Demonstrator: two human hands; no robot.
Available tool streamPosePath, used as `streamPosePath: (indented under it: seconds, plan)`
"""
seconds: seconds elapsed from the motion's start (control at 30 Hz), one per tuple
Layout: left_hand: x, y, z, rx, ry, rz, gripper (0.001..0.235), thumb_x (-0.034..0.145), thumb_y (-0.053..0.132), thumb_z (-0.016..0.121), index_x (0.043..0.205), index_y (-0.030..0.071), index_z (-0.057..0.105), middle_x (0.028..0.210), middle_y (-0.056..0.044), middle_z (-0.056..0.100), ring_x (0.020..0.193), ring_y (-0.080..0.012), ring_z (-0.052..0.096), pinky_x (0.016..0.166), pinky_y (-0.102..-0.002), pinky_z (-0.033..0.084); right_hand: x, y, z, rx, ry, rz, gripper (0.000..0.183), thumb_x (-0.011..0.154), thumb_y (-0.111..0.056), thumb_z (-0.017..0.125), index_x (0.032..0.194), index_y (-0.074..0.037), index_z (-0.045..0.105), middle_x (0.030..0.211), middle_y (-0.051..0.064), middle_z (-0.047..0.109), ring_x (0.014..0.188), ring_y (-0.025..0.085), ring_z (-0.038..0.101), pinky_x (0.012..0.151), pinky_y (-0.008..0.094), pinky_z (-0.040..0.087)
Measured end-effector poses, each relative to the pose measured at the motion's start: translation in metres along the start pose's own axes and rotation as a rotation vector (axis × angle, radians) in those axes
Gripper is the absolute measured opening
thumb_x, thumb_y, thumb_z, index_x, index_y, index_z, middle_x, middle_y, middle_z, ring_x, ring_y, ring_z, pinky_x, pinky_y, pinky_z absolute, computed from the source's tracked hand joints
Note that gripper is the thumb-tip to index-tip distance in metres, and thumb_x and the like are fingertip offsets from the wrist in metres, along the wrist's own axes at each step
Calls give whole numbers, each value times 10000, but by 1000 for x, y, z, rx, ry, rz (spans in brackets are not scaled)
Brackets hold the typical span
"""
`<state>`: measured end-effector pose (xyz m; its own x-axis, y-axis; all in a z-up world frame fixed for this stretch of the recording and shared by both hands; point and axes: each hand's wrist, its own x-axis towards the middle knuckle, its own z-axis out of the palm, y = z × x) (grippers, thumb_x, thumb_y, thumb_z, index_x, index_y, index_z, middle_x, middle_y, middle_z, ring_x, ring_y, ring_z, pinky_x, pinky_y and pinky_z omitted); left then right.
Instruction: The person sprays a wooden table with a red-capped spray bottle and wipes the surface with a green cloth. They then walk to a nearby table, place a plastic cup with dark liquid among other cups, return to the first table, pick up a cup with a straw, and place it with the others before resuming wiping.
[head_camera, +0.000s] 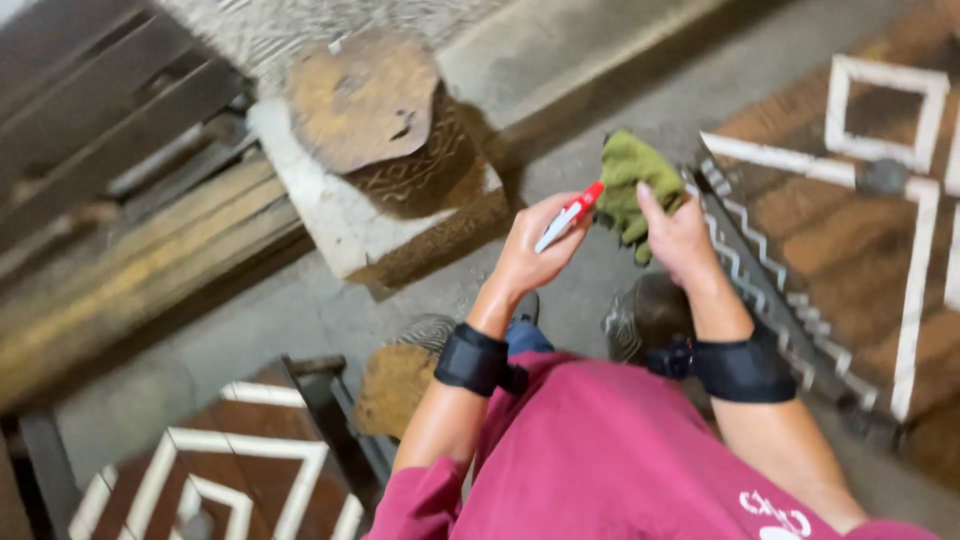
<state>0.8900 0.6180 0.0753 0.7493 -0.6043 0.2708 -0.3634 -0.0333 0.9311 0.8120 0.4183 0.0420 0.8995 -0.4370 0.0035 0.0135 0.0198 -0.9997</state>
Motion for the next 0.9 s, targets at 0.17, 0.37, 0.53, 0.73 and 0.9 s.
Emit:
streamPosePath:
  seconds: [0.17, 0.37, 0.53, 0.73, 0.9]
  plan:
    - [80, -11, 6, 15, -266, 116, 263, 927, 127, 734, 1175, 53, 690, 983, -147, 737, 870, -230, 731, 806, -329, 568, 19, -2, -19, -106, 287, -61, 330, 1079, -142, 562, 1377, -9, 610, 1282, 40, 692, 1151, 124, 633, 978, 288, 511]
    - [139, -11, 39, -69, -633, 127, 272, 942, 137, 703, 1200, 58, 675, 994, -140, 738, 867, -223, 741, 811, -325, 574, -12, 15, -39, -83, 656, 175, 276, 1115, -171, 583, 1325, -9, 662, 1111, 27, 691, 934, 109, 602, 803, 290, 512]
    - [178, -8, 102, -99, -874, 222, 225, 965, 129, 703, 1182, 69, 699, 959, -112, 751, 854, -175, 727, 815, -322, 574, -27, 17, -71, -51, 891, 71, 274, 1113, -163, 572, 1334, -23, 650, 1110, -28, 710, 919, 53, 615, 785, 255, 531]
    - [204, -10, 188, -208, -1190, 200, 261, 959, 115, 676, 1214, 61, 691, 890, -36, 733, 795, -56, 634, 729, -257, 541, -38, 30, -103, -2, 1162, 156, 253, 1082, -183, 555, 1273, -55, 660, 938, -42, 695, 772, 66, 605, 686, 267, 525]
    - [225, -10, 267, -220, -1369, 204, 200, 988, 98, 689, 1180, 47, 711, 914, 12, 719, 837, -41, 624, 758, -240, 534, -37, 57, -157, -67, 1288, 93, 243, 1086, -175, 570, 1251, -28, 671, 986, -24, 713, 846, 73, 600, 786, 279, 538]
